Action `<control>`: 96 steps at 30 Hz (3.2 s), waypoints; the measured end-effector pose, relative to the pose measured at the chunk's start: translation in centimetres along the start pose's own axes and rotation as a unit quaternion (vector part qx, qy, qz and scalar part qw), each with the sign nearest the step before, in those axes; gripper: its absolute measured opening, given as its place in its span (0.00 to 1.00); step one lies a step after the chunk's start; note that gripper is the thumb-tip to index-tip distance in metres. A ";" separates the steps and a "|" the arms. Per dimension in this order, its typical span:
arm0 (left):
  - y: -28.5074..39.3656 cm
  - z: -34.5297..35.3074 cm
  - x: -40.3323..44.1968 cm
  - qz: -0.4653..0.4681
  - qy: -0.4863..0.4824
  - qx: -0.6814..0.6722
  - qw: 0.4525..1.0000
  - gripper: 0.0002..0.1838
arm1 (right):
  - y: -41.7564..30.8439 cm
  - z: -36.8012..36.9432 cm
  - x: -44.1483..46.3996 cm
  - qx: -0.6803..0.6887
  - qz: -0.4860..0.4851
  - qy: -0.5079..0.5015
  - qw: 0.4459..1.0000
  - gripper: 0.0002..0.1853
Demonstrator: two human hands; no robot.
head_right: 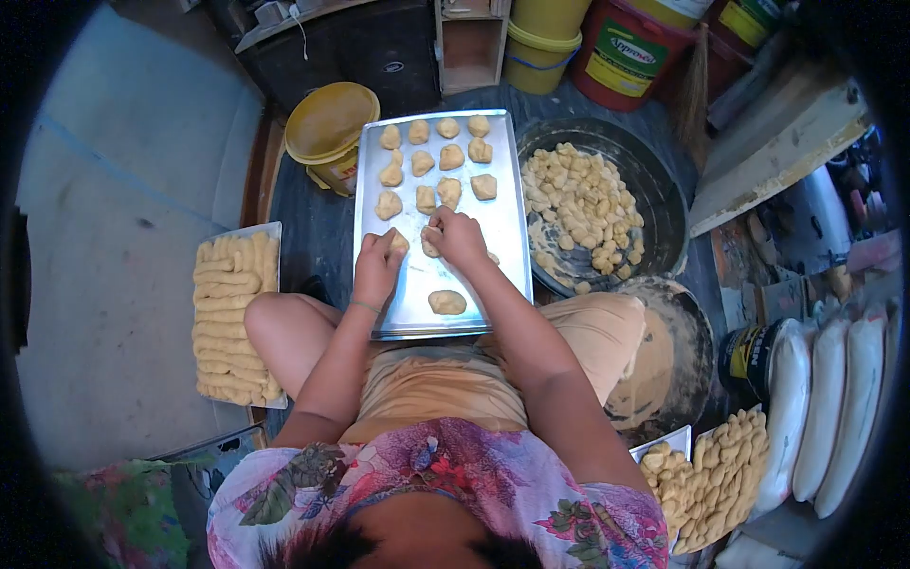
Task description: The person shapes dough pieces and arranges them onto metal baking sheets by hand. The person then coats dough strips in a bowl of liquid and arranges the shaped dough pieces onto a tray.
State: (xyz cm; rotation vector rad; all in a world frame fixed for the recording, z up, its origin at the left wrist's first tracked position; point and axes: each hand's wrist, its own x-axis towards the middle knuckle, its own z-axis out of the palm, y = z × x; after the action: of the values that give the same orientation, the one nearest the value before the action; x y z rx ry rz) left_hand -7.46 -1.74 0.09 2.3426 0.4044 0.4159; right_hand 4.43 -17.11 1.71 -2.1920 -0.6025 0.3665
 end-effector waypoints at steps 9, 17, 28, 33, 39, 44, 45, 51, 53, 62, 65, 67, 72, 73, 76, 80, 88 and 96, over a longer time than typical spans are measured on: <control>3.0 0.3 1.7 0.134 0.040 0.116 0.983 0.19 | 1.3 -5.5 -5.3 -0.180 -0.064 -0.014 0.982 0.26; 2.6 4.8 6.5 0.103 -0.016 0.232 0.967 0.20 | 2.4 -3.3 -5.0 -0.018 -0.049 0.115 0.992 0.18; 4.2 2.0 2.7 0.183 -0.091 0.157 0.966 0.15 | 2.3 -1.1 -3.1 -0.010 -0.068 0.160 0.985 0.15; 3.7 1.3 2.7 0.234 -0.110 0.135 0.957 0.10 | 2.1 -1.7 -3.8 -0.055 -0.035 0.110 0.992 0.19; 4.9 2.9 5.3 0.198 0.038 0.121 0.972 0.12 | 2.7 0.2 -3.1 -0.085 -0.042 0.124 0.988 0.22; 2.2 3.5 7.3 0.152 -0.034 0.201 0.967 0.14 | -0.6 -2.2 -6.7 0.019 -0.042 -0.021 0.999 0.23; 2.0 3.4 7.1 0.165 -0.021 0.193 0.967 0.13 | -0.4 -2.5 -7.7 0.051 -0.076 -0.058 0.994 0.23; 6.0 1.6 3.0 0.140 -0.043 0.225 0.963 0.09 | 2.7 -2.9 -9.3 -0.018 -0.186 -0.140 0.972 0.19; 4.8 2.3 2.6 0.123 -0.070 0.208 0.968 0.08 | 2.9 -3.7 -9.0 0.050 -0.097 -0.069 0.992 0.16; 6.3 2.2 2.1 0.161 -0.046 0.157 0.973 0.10 | 6.5 -4.8 -3.5 -0.035 -0.038 0.140 0.989 0.21; 6.5 4.0 2.7 0.170 -0.064 0.166 0.969 0.17 | 6.3 -3.7 -3.5 -0.015 -0.026 0.175 0.984 0.23; 6.6 4.9 2.9 0.175 -0.056 0.151 0.971 0.20 | 5.5 -3.8 -3.7 -0.017 -0.014 0.182 0.983 0.21; 7.2 5.2 3.2 0.158 -0.054 0.145 0.975 0.17 | 5.1 -3.8 -3.5 -0.073 -0.003 0.176 0.982 0.20; 7.3 4.9 3.3 0.158 -0.047 0.143 0.976 0.17 | 5.1 -3.7 -3.5 -0.077 -0.007 0.177 0.981 0.20; 6.3 5.8 5.5 0.161 0.040 0.185 0.969 0.17 | 5.0 -3.6 -3.7 -0.076 -0.014 0.181 0.980 0.20; 5.9 5.7 8.2 0.113 -0.007 0.234 0.966 0.15 | 4.9 -3.3 -3.9 -0.072 -0.017 0.183 0.980 0.20; 4.4 4.0 7.5 0.127 0.075 0.149 0.978 0.20 | 4.8 -3.6 -4.4 -0.074 -0.034 0.184 0.980 0.23; 0.8 -1.1 0.8 -0.001 -0.009 0.063 0.998 0.25 | 2.0 -2.0 -3.4 -0.237 -0.175 0.148 0.944 0.30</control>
State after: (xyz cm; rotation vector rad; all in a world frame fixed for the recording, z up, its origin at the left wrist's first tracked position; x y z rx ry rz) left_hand -7.02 -1.36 1.53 2.4652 0.4362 0.3768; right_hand 3.00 -21.32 1.58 -2.4566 -0.9644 -0.3266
